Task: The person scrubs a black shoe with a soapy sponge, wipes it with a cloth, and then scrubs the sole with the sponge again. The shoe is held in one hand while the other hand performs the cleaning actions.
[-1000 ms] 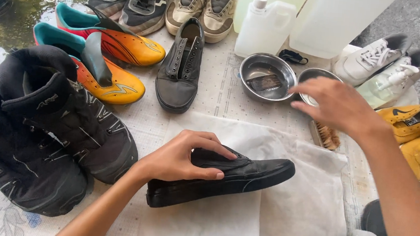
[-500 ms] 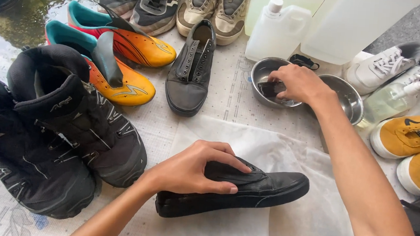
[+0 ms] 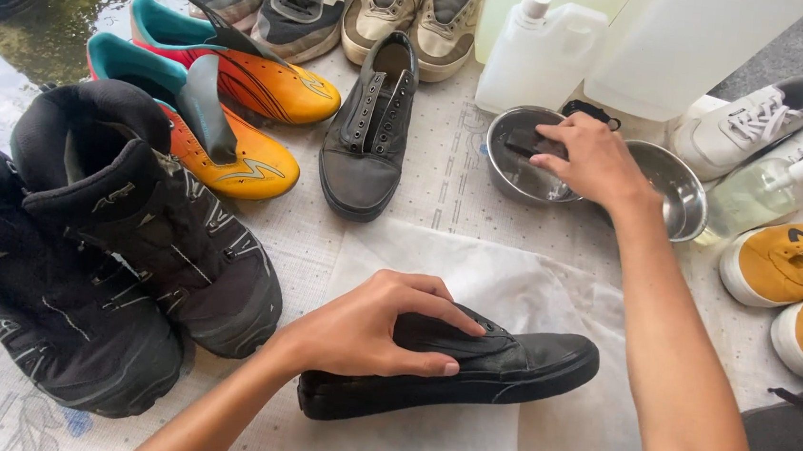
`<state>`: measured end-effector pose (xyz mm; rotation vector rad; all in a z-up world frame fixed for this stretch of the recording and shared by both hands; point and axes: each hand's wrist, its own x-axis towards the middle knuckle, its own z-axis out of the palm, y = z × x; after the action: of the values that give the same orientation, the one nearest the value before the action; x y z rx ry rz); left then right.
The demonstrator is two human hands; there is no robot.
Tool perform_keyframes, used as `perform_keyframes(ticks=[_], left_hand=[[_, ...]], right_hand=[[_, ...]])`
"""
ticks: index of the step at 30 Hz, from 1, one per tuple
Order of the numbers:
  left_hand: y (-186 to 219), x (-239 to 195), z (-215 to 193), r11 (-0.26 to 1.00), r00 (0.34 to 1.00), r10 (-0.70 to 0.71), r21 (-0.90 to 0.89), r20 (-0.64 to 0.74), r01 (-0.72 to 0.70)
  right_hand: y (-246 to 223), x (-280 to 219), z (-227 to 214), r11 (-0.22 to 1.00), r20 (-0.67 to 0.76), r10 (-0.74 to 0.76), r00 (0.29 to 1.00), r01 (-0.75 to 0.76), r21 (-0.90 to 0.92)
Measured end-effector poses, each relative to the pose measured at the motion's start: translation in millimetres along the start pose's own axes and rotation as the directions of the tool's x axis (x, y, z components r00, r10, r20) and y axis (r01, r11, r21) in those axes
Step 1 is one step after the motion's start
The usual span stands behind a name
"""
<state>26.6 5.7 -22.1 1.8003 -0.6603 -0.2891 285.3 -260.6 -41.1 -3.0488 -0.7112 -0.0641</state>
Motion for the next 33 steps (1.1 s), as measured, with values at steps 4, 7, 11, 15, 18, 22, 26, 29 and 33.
perform_keyframes(ticks=[4, 7, 11, 15, 18, 22, 26, 29, 33], left_hand=[[0, 1, 0, 1.000, 1.000, -0.007, 0.006, -0.017, 0.007], [-1, 0, -1, 1.000, 1.000, -0.011, -0.008, -0.010, 0.011], [-4, -2, -1, 0.989, 0.996, 0.088, 0.114, 0.027, -0.091], [-4, -1, 0, 0.987, 0.995, 0.097, 0.127, 0.023, -0.099], [-6, 1, -2, 0.986, 0.995, 0.096, 0.137, 0.008, -0.096], [-6, 1, -3, 0.987, 0.997, 0.081, 0.136, 0.012, -0.082], [-8, 1, -2, 0.990, 0.997, 0.076, 0.120, -0.029, -0.072], [-6, 0, -1, 0.996, 0.993, 0.040, 0.078, -0.113, -0.032], [-7, 0, -2, 1.000, 0.986, 0.001, 0.031, -0.165, 0.004]], right_hand=[[-12, -2, 12, 1.000, -0.005, 0.005, 1.000, -0.005, 0.030], [-11, -3, 13, 1.000, 0.004, -0.004, 1.000, 0.004, 0.029], [-8, -8, 8, 0.981, -0.062, -0.042, 0.997, 0.053, 0.186], [-20, -22, -7, 0.927, -0.123, 0.028, 0.992, 0.020, 0.375], [-7, -17, 1, 0.921, -0.202, -0.019, 0.979, 0.095, 0.378], [4, -17, 2, 0.909, -0.340, -0.108, 0.934, 0.231, 0.348], [8, -22, -8, 0.889, -0.470, -0.177, 0.865, 0.345, 0.301], [7, -28, -16, 0.898, -0.493, -0.211, 0.844, 0.367, 0.243], [9, -32, -18, 0.899, -0.534, -0.237, 0.811, 0.392, 0.197]])
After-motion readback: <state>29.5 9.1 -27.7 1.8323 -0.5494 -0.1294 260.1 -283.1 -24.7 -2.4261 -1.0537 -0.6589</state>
